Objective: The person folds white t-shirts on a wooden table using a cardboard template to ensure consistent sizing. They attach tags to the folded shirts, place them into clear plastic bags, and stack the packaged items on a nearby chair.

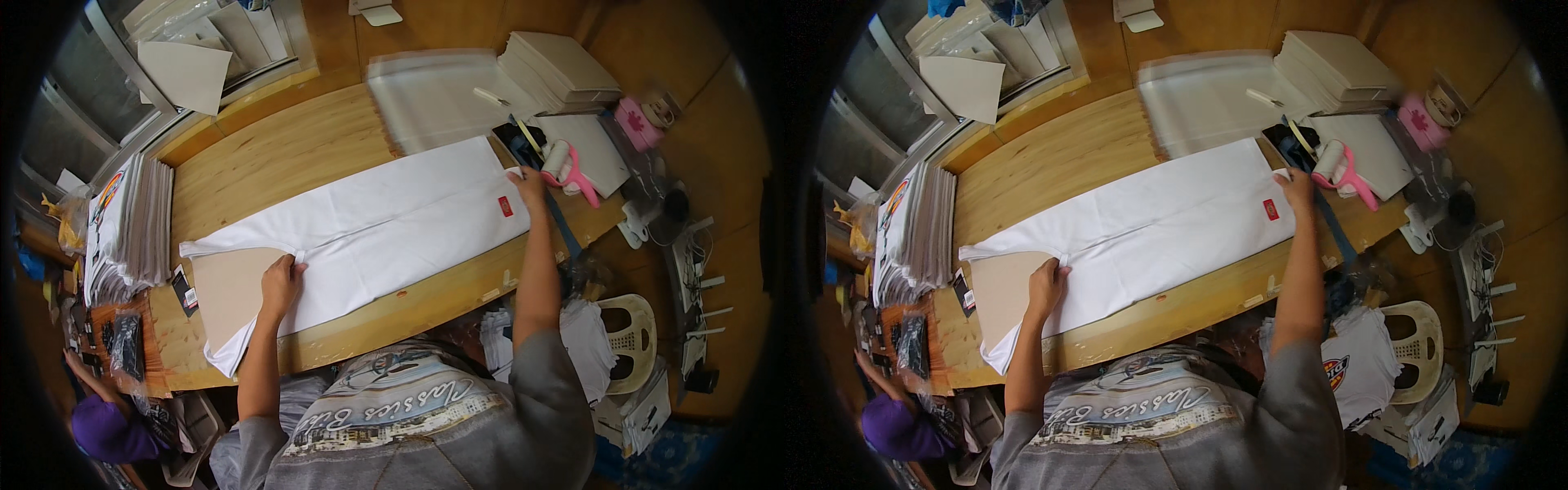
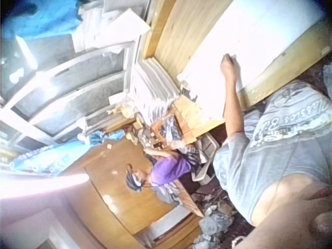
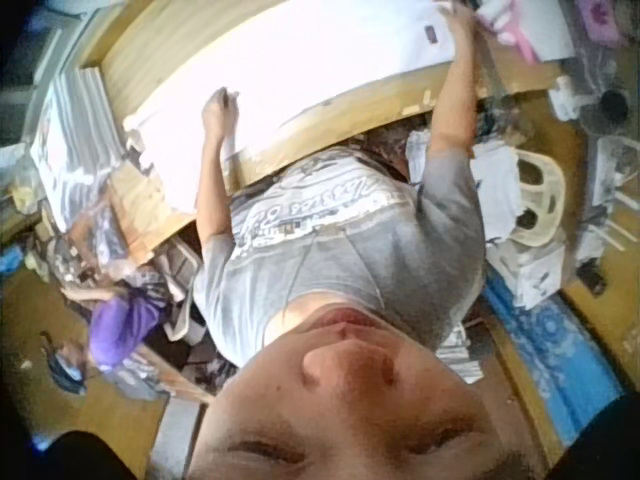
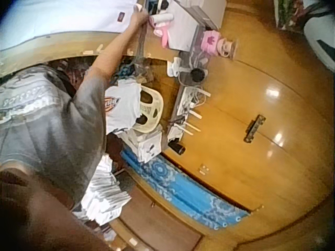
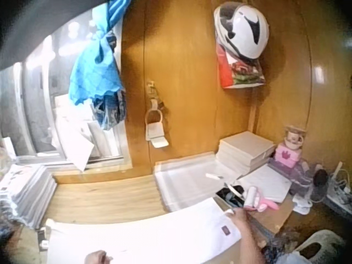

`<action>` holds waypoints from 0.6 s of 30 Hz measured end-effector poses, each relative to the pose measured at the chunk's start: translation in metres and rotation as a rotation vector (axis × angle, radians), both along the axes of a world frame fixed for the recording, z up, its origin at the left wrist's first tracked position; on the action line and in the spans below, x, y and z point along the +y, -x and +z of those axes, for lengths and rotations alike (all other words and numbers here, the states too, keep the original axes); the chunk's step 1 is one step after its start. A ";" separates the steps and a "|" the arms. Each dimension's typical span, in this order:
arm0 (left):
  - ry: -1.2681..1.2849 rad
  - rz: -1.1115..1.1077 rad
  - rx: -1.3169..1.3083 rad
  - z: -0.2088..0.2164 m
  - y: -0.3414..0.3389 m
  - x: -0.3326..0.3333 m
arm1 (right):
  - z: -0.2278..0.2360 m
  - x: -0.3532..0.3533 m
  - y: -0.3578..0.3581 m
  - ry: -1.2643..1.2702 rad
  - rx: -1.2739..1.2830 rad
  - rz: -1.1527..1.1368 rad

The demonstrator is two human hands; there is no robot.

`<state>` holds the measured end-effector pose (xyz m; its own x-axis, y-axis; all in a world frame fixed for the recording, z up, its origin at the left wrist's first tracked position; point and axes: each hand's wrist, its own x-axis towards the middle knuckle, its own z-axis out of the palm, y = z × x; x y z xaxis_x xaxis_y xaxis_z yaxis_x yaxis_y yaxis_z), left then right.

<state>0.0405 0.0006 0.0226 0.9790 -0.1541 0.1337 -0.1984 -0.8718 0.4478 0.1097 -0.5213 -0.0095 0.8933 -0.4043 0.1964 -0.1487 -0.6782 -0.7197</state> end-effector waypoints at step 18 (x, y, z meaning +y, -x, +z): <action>-0.053 0.072 -0.135 -0.012 0.004 -0.009 | 0.031 0.022 0.071 0.510 0.227 -0.108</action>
